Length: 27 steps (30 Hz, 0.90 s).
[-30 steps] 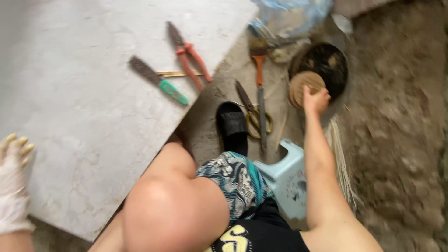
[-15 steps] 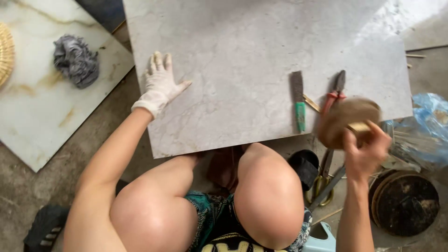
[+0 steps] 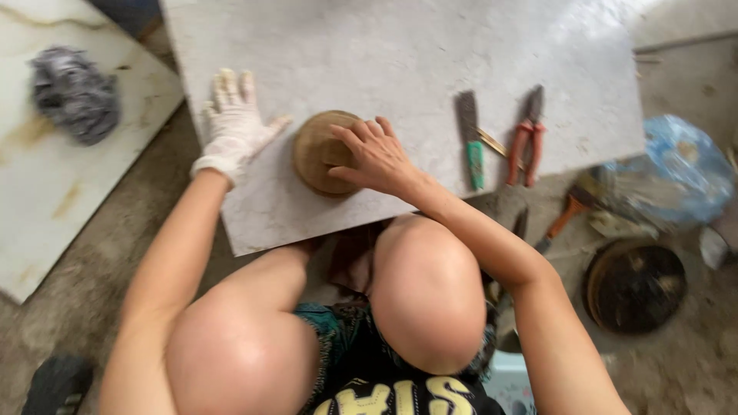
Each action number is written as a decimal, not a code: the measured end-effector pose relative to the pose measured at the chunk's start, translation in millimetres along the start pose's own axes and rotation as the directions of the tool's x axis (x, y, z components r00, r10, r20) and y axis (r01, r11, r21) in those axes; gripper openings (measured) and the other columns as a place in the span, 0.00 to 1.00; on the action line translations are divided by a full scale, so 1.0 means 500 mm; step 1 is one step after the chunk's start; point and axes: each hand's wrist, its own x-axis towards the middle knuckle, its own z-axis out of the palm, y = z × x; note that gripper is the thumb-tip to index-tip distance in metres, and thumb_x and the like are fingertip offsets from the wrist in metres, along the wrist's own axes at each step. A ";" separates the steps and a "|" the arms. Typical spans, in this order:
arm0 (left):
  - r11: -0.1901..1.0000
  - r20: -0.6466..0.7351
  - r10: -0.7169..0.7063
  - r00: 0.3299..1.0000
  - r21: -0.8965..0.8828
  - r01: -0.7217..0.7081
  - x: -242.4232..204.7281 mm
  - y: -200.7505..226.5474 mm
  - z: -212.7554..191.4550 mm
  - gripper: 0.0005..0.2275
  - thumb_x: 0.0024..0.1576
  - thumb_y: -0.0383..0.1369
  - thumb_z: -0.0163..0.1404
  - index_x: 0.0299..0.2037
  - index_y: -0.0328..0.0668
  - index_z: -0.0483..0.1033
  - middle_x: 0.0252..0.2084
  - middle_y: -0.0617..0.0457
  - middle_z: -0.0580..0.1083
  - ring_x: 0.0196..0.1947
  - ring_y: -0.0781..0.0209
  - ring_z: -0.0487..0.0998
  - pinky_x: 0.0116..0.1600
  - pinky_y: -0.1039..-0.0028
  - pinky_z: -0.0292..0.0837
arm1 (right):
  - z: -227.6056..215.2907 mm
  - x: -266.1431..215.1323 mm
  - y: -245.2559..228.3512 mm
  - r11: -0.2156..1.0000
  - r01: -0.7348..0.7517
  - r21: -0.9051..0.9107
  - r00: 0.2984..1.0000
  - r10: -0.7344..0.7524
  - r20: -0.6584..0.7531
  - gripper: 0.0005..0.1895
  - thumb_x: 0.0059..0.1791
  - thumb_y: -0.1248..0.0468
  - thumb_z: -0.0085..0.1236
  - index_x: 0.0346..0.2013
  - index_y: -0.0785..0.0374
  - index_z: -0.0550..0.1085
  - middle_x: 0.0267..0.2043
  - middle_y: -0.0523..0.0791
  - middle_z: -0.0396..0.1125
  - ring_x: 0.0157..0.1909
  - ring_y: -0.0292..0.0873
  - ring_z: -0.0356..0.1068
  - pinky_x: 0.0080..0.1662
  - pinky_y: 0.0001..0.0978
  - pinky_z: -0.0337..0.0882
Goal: The recorder uses a metal file and pliers to smooth and finish a circular bamboo decorative item.
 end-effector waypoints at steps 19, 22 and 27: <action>1.000 -0.083 0.005 0.997 0.024 -0.003 0.030 -0.054 0.051 0.57 0.52 0.70 0.42 0.83 0.41 0.32 0.82 0.31 0.37 0.82 0.36 0.36 0.81 0.43 0.35 | 0.321 -0.974 0.355 0.004 -0.966 0.257 -0.084 0.939 -0.333 0.29 0.44 0.49 0.65 0.48 0.68 0.74 0.50 0.60 0.69 0.53 0.62 0.68 0.53 0.53 0.68; 0.998 -0.079 -0.064 0.995 0.006 0.065 0.024 -0.043 0.040 0.55 0.51 0.68 0.44 0.81 0.45 0.33 0.82 0.36 0.35 0.81 0.39 0.33 0.78 0.42 0.31 | 0.378 -0.999 0.332 0.014 -0.945 0.328 -0.074 0.964 -0.256 0.34 0.44 0.45 0.66 0.50 0.71 0.73 0.50 0.63 0.69 0.53 0.64 0.68 0.52 0.54 0.69; 0.999 -0.209 0.031 0.977 0.015 -0.029 -0.001 -0.023 0.027 0.50 0.53 0.63 0.48 0.79 0.39 0.39 0.80 0.35 0.38 0.79 0.37 0.33 0.74 0.41 0.29 | 0.472 -1.088 0.301 0.199 -0.952 0.231 0.103 0.923 -0.370 0.31 0.46 0.47 0.65 0.49 0.73 0.75 0.49 0.61 0.71 0.52 0.63 0.69 0.55 0.52 0.68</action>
